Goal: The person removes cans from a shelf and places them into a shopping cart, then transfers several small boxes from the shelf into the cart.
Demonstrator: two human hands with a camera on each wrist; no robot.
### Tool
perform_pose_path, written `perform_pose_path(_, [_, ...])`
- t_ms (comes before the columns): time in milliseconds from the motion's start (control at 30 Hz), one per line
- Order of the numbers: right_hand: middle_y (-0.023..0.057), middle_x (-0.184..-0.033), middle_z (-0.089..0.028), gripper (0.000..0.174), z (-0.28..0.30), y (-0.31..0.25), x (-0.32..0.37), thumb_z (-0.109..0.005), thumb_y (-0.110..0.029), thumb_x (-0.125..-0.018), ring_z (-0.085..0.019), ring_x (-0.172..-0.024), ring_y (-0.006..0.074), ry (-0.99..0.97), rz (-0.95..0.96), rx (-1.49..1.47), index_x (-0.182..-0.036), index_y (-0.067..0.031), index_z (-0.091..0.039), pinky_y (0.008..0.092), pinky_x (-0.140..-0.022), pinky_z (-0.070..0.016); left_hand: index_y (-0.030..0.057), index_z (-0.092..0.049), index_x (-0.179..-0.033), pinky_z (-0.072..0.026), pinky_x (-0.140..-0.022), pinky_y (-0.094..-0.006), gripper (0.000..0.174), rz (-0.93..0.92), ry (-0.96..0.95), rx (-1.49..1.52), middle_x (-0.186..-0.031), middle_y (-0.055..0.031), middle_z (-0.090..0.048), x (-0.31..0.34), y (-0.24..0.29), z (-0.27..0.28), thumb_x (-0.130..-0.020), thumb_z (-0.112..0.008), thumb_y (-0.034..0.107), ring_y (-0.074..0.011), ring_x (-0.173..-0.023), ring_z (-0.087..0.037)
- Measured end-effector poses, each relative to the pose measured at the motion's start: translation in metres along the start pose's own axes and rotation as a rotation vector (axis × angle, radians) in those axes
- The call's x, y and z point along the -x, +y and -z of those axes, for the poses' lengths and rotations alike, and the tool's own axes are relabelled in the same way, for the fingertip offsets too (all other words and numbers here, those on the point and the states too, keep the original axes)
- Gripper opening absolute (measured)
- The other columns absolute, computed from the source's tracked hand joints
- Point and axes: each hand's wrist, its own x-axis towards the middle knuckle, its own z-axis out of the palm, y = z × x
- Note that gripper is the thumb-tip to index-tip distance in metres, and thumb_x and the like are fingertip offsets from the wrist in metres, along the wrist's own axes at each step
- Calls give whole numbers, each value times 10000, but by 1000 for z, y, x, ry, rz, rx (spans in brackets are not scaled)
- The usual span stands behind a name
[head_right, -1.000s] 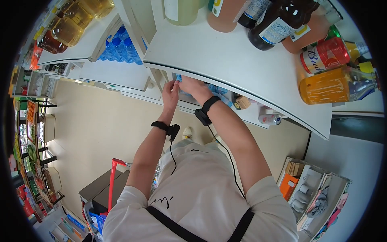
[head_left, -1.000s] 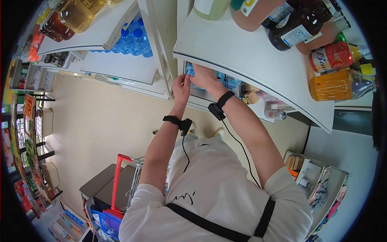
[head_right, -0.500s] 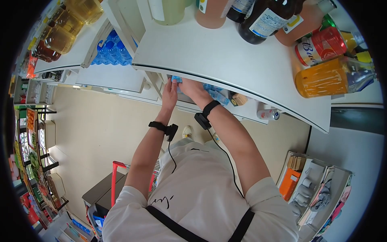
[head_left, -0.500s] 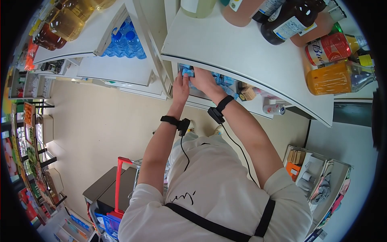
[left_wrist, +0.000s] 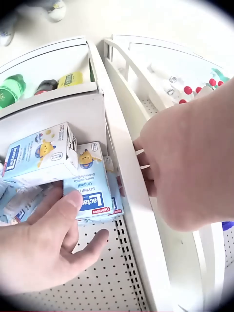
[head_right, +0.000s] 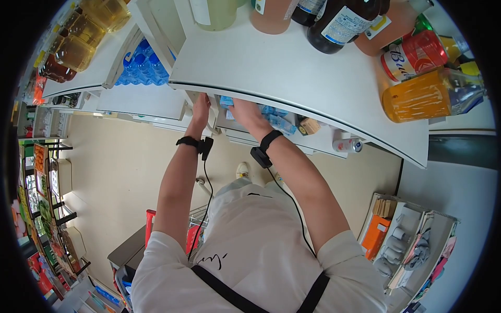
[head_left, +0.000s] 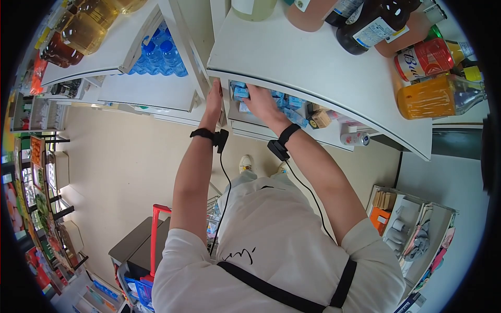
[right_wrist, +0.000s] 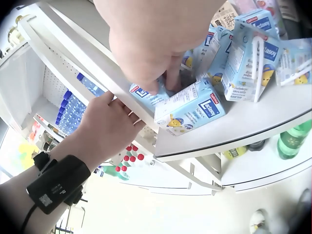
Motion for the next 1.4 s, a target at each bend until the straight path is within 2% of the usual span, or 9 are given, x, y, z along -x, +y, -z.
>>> perform_pose_path(233, [294, -1277, -571, 607, -9, -9, 3, -709, -105, -861, -616, -993, 503, 47, -6, -72, -1392, -45, -419, 531, -810, -543, -57, -607, -1284, -408, -1005, -315, 590, -29, -6, -189, -1224, -86, -662, 4, 13, -6, -1062, -421, 457, -194, -1127, -575])
perform_pose_path(533, [298, -1296, -554, 599, -18, 4, 9, -680, -87, -875, -621, -995, 493, 52, -21, -145, -1399, -48, -391, 546, -809, -537, -70, -598, -1299, -401, -1043, -343, 609, -15, 63, -348, -1269, -149, -648, -21, -17, 5, -1055, -400, 452, -244, -1193, -565])
perform_pose_path(700, [305, -1238, -588, 611, -17, 0, 8, -678, -90, -876, -624, -1007, 490, 65, -55, -165, -1405, -43, -376, 545, -824, -535, -55, -600, -1305, -413, -1017, -337, 600, -67, -3, -307, -1221, -158, -659, -9, -12, 3, -1055, -403, 454, -244, -1145, -578])
perform_pose_path(800, [305, -1207, -607, 618, -7, -8, 12, -684, -115, -876, -624, -1016, 489, 47, -65, -155, -1403, -38, -372, 546, -840, -532, -42, -606, -1294, -423, -991, -333, 562, -1, 76, -274, -1157, -159, -671, -4, -13, 1, -1062, -393, 423, -245, -1082, -590])
perform_pose_path(833, [307, -1216, -607, 585, -1, -13, 14, -685, -140, -875, -616, -1041, 487, 18, -133, -163, -1378, -14, -415, 535, -875, -524, -42, -606, -1294, -423, -991, -333, 562, 1, 75, -276, -1157, -159, -671, 1, -16, 2, -1062, -393, 423, -245, -1082, -590])
perform_pose_path(933, [310, -1233, -606, 540, 8, -17, 14, -687, -191, -872, -601, -1090, 484, -34, -271, -181, -1327, 33, -503, 512, -945, -506, -31, -616, -1282, -434, -961, -341, 494, -406, 187, -267, -1128, -146, -667, 23, -27, 6, -1071, -417, 368, -224, -1035, -586])
perform_pose_path(1067, [301, -1244, -611, 525, -1, -8, 16, -673, -240, -884, -601, -1110, 477, -19, -278, -148, -1312, 27, -527, 502, -956, -504, -34, -594, -1312, -431, -999, -342, 438, -322, 82, -188, -1218, -148, -647, 65, -42, 6, -1071, -452, 302, -218, -1119, -579])
perform_pose_path(1167, [248, -1116, -678, 409, -4, -8, 13, -690, -230, -870, -637, -1037, 452, 22, -300, -144, -1188, 12, -602, 504, -913, -528, -37, -577, -1332, -407, -1047, -321, 417, -332, 56, -228, -1259, -123, -628, 86, -41, -21, -1069, -470, 268, -192, -1178, -554])
perform_pose_path(1400, [250, -1118, -682, 360, -4, -5, 15, -684, -206, -864, -639, -1039, 450, 21, -267, -211, -1151, 3, -622, 504, -908, -533, -30, -516, -1410, -392, -1075, -307, 448, -294, 38, -277, -1332, -115, -601, 95, -26, -33, -1067, -492, 257, -176, -1242, -530])
